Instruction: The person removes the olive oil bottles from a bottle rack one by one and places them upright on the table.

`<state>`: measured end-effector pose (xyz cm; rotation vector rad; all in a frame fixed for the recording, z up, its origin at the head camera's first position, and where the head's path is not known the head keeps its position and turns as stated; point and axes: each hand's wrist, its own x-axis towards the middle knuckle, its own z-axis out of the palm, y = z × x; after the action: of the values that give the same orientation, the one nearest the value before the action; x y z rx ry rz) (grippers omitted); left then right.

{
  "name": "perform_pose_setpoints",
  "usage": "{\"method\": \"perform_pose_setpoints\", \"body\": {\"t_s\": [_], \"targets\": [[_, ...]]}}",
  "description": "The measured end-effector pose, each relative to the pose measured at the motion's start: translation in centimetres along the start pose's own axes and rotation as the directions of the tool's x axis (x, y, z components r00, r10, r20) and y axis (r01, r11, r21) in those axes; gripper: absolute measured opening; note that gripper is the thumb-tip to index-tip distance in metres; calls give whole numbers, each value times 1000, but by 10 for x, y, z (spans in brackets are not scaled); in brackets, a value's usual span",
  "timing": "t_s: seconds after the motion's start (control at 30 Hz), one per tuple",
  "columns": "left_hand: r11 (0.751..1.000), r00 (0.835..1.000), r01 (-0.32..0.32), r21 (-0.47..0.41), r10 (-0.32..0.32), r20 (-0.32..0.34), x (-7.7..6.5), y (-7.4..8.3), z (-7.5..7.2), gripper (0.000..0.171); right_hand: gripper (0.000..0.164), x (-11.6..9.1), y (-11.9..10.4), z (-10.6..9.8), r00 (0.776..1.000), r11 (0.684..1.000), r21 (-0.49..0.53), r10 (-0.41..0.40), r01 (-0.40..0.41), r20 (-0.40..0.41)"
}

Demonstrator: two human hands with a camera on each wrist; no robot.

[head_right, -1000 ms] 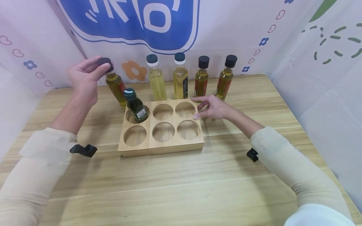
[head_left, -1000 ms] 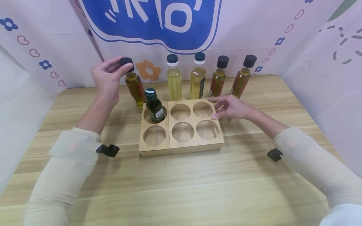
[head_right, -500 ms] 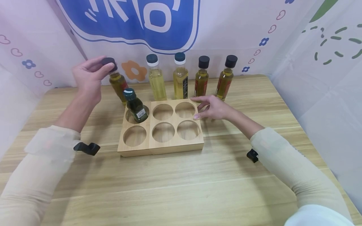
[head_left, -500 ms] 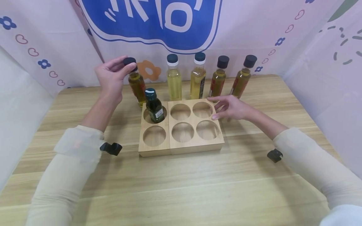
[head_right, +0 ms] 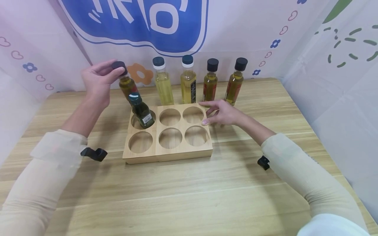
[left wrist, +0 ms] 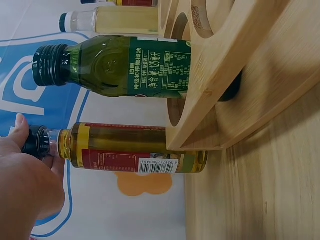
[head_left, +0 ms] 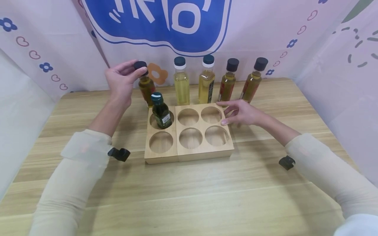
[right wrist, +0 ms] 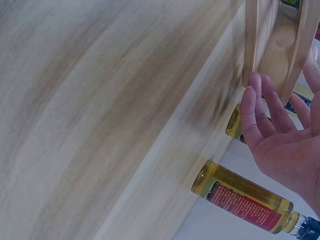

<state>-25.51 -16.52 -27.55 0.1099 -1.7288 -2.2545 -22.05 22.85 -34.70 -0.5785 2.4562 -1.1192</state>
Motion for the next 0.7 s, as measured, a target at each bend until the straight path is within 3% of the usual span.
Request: {"method": "perform_pose_setpoints", "body": {"t_s": [0.7], "targets": [[997,999,9,72,-12,39,-2,-11,5,37,78,-2,-2,1,1000,1000,19,8,-8,3]]}}
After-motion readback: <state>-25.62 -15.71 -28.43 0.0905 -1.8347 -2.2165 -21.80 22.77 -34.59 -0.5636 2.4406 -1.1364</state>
